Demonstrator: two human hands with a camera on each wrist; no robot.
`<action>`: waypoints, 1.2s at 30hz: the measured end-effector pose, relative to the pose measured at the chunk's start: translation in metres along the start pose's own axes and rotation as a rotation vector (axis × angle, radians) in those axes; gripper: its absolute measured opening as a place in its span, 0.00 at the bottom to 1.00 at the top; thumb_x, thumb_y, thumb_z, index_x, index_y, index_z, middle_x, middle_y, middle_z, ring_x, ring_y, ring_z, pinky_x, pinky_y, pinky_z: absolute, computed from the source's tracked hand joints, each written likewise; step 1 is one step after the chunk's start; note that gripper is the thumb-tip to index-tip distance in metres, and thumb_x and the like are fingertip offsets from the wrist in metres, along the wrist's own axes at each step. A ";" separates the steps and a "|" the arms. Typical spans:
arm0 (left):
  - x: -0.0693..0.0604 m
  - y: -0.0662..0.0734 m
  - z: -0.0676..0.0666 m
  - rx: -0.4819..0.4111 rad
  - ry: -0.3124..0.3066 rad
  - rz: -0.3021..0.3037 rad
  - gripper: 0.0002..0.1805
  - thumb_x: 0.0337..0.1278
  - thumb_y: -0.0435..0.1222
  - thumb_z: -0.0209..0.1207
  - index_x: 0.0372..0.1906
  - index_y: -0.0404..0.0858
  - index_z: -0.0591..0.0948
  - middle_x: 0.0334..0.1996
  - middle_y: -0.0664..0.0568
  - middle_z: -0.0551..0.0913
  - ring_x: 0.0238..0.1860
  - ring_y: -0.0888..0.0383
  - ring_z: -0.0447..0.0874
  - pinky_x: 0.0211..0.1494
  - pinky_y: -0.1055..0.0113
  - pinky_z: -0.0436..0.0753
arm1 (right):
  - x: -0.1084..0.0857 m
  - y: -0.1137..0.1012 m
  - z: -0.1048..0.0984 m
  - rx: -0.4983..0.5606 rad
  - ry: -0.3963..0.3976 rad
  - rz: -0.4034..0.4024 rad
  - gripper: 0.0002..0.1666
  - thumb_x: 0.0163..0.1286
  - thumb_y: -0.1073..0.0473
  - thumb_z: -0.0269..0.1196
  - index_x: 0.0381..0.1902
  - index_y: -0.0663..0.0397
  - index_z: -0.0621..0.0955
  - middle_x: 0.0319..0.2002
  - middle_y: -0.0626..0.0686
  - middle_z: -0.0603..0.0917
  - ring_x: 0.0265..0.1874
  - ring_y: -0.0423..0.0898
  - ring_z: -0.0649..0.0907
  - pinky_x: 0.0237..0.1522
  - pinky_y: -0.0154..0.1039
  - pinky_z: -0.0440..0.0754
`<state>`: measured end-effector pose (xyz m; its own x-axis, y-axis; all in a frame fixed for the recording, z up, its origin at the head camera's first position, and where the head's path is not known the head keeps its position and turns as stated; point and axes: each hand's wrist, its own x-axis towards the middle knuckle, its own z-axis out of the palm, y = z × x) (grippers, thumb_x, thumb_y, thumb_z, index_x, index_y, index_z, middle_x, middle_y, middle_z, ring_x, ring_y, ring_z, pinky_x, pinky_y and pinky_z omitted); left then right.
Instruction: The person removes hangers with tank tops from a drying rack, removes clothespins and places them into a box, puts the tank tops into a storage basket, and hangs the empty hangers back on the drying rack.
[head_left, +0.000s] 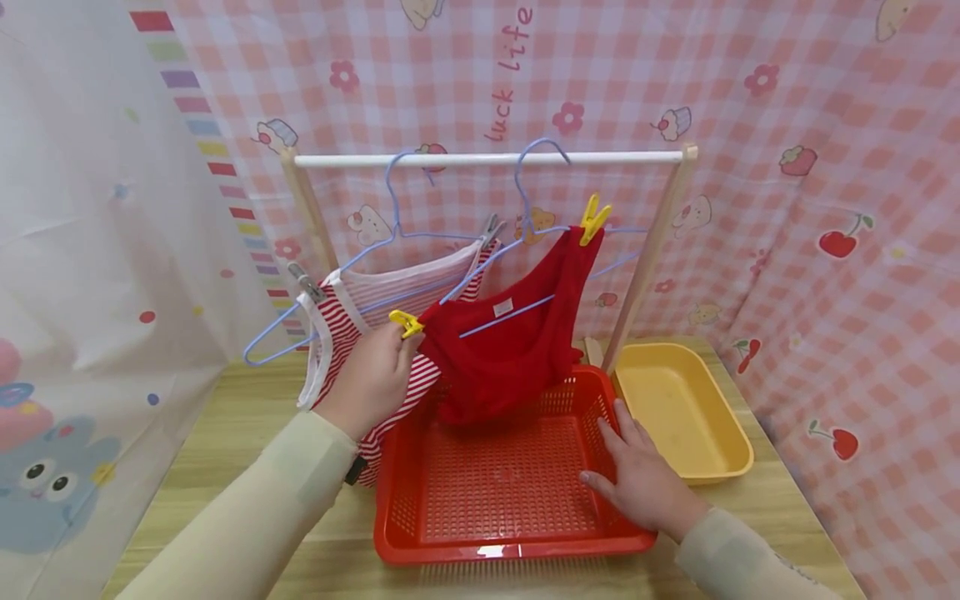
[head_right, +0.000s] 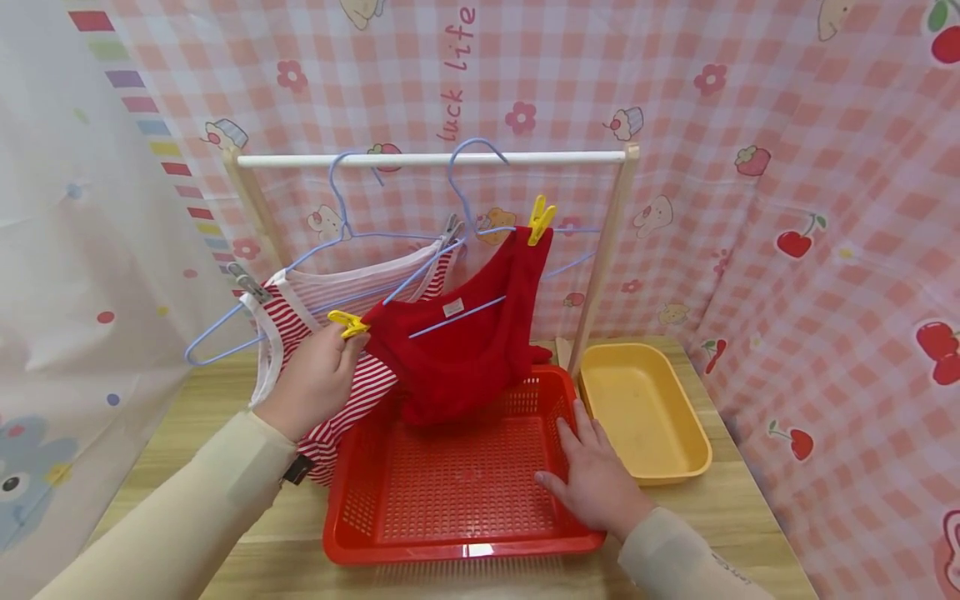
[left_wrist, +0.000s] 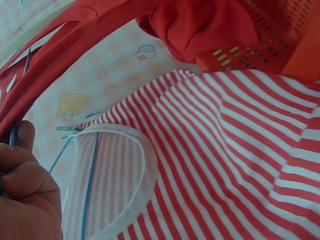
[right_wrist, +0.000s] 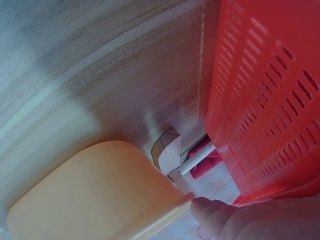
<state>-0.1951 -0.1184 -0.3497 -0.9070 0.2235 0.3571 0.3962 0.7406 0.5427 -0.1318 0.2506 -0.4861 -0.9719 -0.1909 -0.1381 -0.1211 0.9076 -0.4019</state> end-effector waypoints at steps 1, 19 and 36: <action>-0.002 -0.001 0.000 0.000 0.001 0.003 0.12 0.81 0.36 0.51 0.43 0.32 0.80 0.28 0.47 0.79 0.33 0.50 0.76 0.42 0.54 0.77 | 0.000 0.000 0.000 0.003 -0.003 0.003 0.57 0.69 0.35 0.69 0.83 0.58 0.60 0.86 0.64 0.40 0.80 0.74 0.54 0.70 0.72 0.69; -0.049 -0.024 0.019 -0.019 -0.005 -0.057 0.11 0.80 0.36 0.54 0.40 0.32 0.80 0.26 0.49 0.76 0.31 0.52 0.73 0.41 0.55 0.77 | -0.003 -0.004 -0.002 0.001 0.030 -0.027 0.55 0.70 0.38 0.69 0.81 0.63 0.62 0.85 0.67 0.42 0.80 0.75 0.55 0.72 0.71 0.67; -0.093 -0.042 0.052 -0.050 -0.097 -0.149 0.11 0.81 0.38 0.53 0.43 0.36 0.82 0.30 0.52 0.79 0.35 0.57 0.76 0.45 0.54 0.81 | -0.003 -0.004 -0.002 -0.007 0.043 -0.044 0.54 0.69 0.37 0.69 0.80 0.64 0.64 0.85 0.68 0.43 0.79 0.75 0.56 0.73 0.70 0.67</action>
<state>-0.1344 -0.1376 -0.4451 -0.9646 0.1758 0.1965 0.2612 0.7379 0.6223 -0.1284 0.2480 -0.4824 -0.9734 -0.2140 -0.0813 -0.1647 0.9013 -0.4006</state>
